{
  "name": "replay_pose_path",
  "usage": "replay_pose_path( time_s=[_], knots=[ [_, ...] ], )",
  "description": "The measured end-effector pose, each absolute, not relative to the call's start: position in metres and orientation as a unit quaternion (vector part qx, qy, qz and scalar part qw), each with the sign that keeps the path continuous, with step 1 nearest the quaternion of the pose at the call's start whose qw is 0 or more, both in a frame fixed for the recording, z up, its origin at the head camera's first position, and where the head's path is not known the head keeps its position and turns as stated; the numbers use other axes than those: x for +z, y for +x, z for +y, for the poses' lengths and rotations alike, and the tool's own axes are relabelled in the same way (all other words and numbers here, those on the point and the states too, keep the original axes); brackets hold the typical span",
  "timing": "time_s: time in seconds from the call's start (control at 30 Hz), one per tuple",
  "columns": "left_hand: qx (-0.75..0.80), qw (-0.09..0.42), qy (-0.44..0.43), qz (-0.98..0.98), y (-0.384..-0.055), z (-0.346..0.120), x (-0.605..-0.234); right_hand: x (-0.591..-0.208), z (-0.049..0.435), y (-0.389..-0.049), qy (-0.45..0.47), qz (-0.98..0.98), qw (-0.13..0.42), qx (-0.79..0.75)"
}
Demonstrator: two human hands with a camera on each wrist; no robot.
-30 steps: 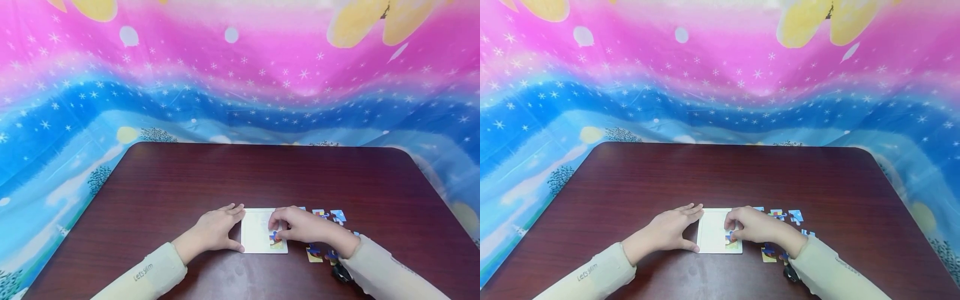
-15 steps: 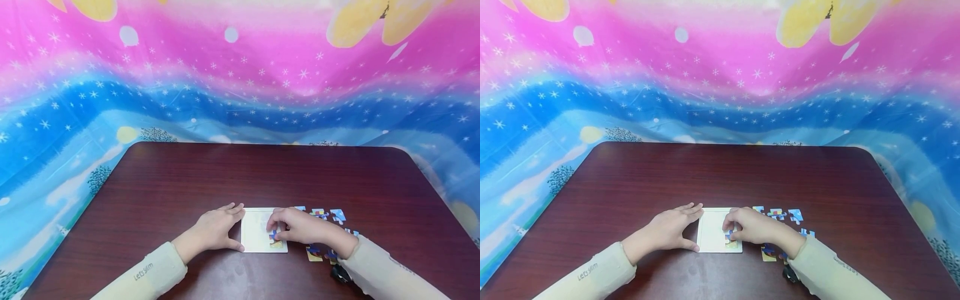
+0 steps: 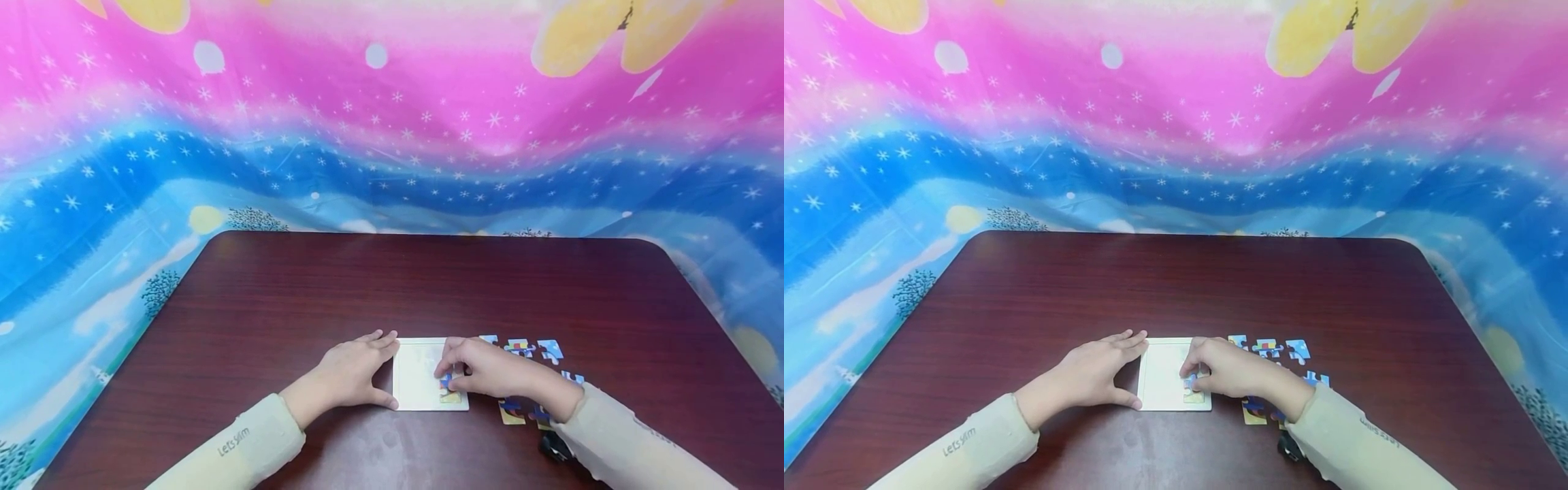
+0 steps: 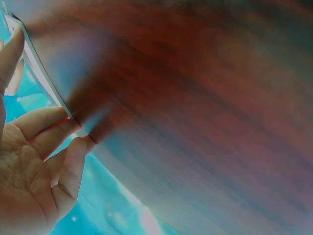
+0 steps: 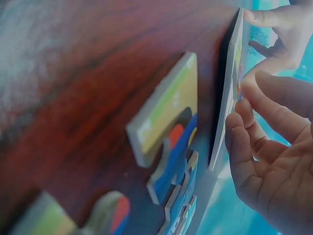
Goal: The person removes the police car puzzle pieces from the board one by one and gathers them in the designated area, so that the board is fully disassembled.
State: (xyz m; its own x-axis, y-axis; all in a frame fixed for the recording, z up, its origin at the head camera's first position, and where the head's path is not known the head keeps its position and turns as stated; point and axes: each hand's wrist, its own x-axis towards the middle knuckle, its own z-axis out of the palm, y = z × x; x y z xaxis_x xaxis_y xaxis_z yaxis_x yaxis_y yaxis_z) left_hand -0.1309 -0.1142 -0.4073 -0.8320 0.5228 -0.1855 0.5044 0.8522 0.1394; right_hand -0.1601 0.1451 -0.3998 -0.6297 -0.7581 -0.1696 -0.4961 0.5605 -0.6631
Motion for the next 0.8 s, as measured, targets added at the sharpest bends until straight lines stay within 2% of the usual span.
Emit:
replay_pose_path(
  time_s=[0.53,0.8],
  knots=[
    [0.037,0.106,0.272,0.956,-0.1322,-0.1146,-0.4090,-0.3991,0.1436,-0.1575,-0.366,0.853,0.225,-0.295],
    [0.032,0.099,0.278,0.955,-0.1321,-0.1146,-0.4085,-0.3987,0.1446,-0.1574,-0.368,0.841,0.249,-0.310]
  ],
)
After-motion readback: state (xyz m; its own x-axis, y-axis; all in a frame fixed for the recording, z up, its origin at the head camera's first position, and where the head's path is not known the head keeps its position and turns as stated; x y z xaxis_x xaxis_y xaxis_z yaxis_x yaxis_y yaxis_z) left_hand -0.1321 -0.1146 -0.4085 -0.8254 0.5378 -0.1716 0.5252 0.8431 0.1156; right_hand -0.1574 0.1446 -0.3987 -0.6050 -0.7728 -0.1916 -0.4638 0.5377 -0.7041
